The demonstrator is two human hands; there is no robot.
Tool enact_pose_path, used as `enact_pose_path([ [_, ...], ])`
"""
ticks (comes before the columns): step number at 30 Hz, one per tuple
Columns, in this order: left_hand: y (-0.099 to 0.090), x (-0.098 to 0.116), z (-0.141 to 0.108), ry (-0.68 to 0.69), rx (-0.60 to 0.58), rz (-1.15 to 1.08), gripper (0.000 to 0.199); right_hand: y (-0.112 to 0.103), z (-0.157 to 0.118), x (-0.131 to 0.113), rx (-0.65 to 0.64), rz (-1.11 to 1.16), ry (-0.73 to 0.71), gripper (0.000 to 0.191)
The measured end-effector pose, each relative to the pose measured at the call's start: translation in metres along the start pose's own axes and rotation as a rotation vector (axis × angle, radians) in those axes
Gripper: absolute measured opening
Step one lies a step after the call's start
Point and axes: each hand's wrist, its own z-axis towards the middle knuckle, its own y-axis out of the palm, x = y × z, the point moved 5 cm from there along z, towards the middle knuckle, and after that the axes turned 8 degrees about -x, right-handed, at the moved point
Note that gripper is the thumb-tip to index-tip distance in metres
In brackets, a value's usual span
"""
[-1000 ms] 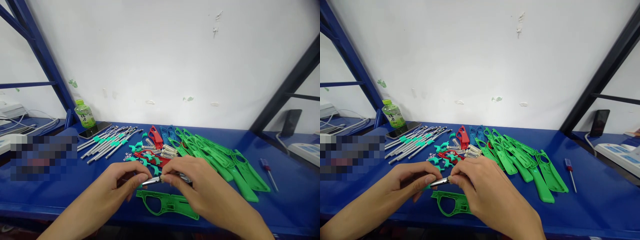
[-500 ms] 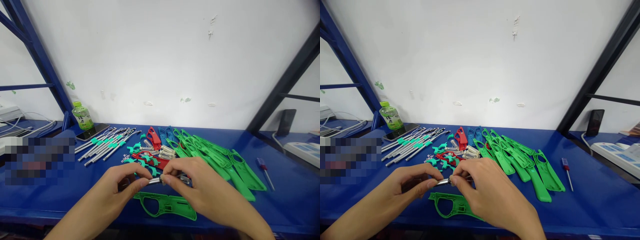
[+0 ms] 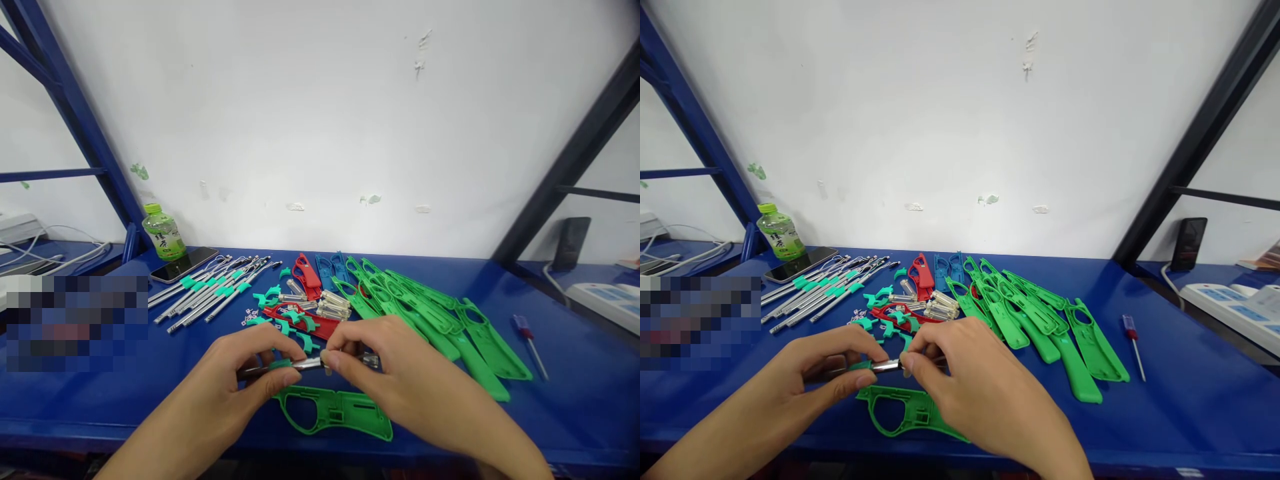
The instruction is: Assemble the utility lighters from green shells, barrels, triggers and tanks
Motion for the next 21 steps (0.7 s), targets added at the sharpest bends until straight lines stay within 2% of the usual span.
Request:
enact_pose_path([
  [4,-0.0007,0.0044,0.0014,0.027,0.001,0.002,0.023,-0.0013,0.0,0.0012,0.006,0.007,-0.005,0.025],
  [11,-0.0006,0.0052,0.0032,0.009,0.005,0.029,0.029,-0.0041,-0.0038,0.0033,0.02,0.043,-0.043,0.012],
  [16,-0.0015,0.0056,0.0013,0.008,0.006,0.04,0.03,-0.0029,-0.0045,0.0008,0.091,-0.08,-0.143,0.011],
  [21,-0.0008,0.003,0.0019,0.007,-0.011,0.055,0.027,0.0023,-0.0033,-0.002,0.093,-0.22,-0.175,0.016],
])
